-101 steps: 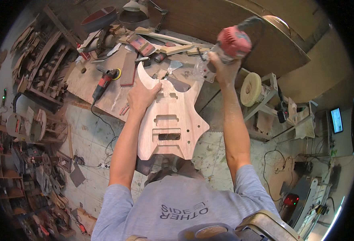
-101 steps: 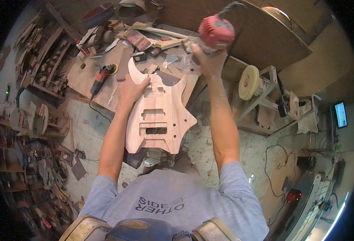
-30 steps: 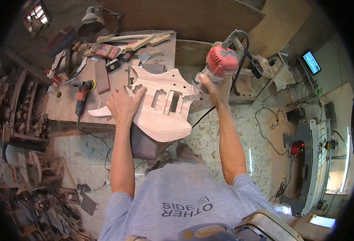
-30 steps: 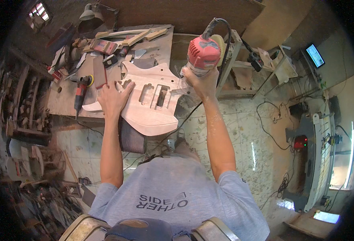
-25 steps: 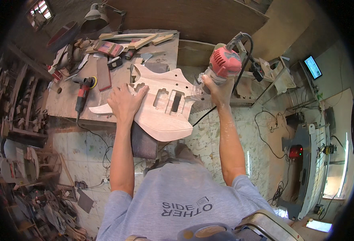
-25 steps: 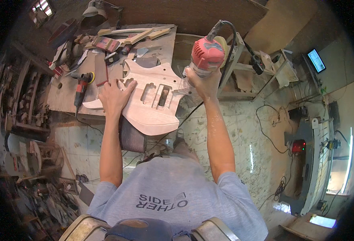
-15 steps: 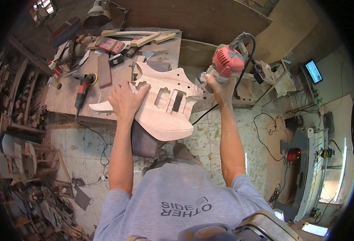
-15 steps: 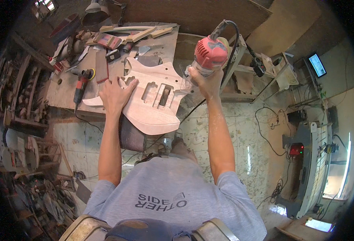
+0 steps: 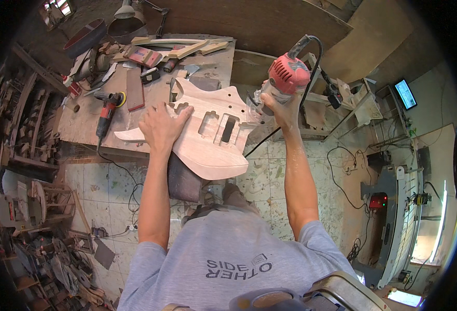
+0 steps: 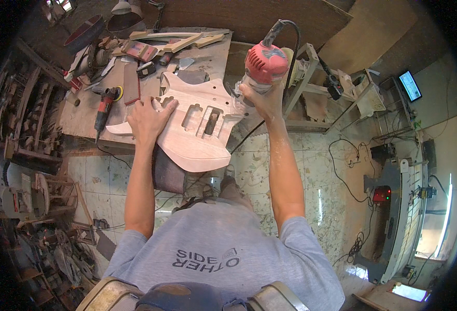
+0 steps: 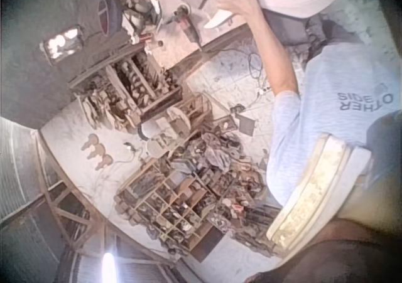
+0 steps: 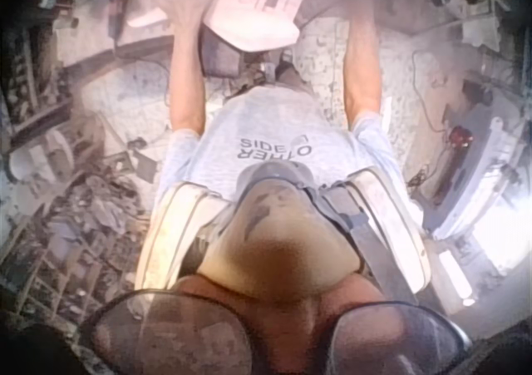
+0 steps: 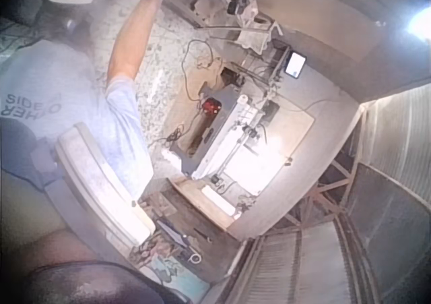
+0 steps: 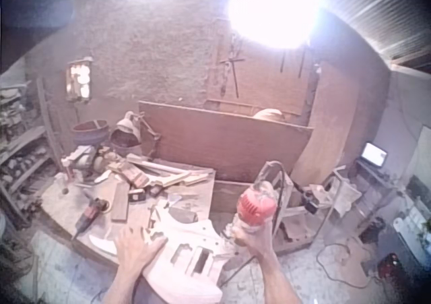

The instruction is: The person uses a handheld router to carve the edges of a wooden guitar body on a workbench.

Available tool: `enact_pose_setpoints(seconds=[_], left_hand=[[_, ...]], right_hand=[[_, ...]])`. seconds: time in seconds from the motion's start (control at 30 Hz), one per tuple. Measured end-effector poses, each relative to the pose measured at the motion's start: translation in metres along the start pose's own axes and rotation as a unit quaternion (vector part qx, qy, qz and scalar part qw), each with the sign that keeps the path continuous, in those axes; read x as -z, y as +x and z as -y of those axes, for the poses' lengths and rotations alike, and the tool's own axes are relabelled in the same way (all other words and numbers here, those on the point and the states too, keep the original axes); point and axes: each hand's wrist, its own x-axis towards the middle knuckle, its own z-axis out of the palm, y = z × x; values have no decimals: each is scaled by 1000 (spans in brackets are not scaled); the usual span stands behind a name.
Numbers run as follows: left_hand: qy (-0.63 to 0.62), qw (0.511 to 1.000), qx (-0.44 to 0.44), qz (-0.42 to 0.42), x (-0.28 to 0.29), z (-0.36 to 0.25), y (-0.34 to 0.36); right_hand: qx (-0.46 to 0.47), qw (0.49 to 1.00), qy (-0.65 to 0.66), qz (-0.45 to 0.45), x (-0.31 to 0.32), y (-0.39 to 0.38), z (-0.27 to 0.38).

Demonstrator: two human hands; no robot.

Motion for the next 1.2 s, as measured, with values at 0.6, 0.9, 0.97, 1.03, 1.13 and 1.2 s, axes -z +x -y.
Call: enact_pose_setpoints(seconds=[0.6,0.9,0.97,1.03,1.13,1.2], left_hand=[[15,1000,-5,-9,-1,-1,2],[13,1000,-2,3,-4,1,5],[16,1000,-3,0,-4,2,5],[18,1000,-4,-7,-5,2,5],[6,1000,-6,22,-1,1,4],[18,999,-28,38,1,5,4]], right_hand=[[-21,998,-15,-56,1,-28,21],[-36,996,-26,-77,-9,-34,48],[-33,996,-26,-79,-11,-37,58],[-31,996,-26,-76,-7,-44,63],[-38,995,-1,-87,9,-62,68],[-51,990,58,-120,12,-65,96]])
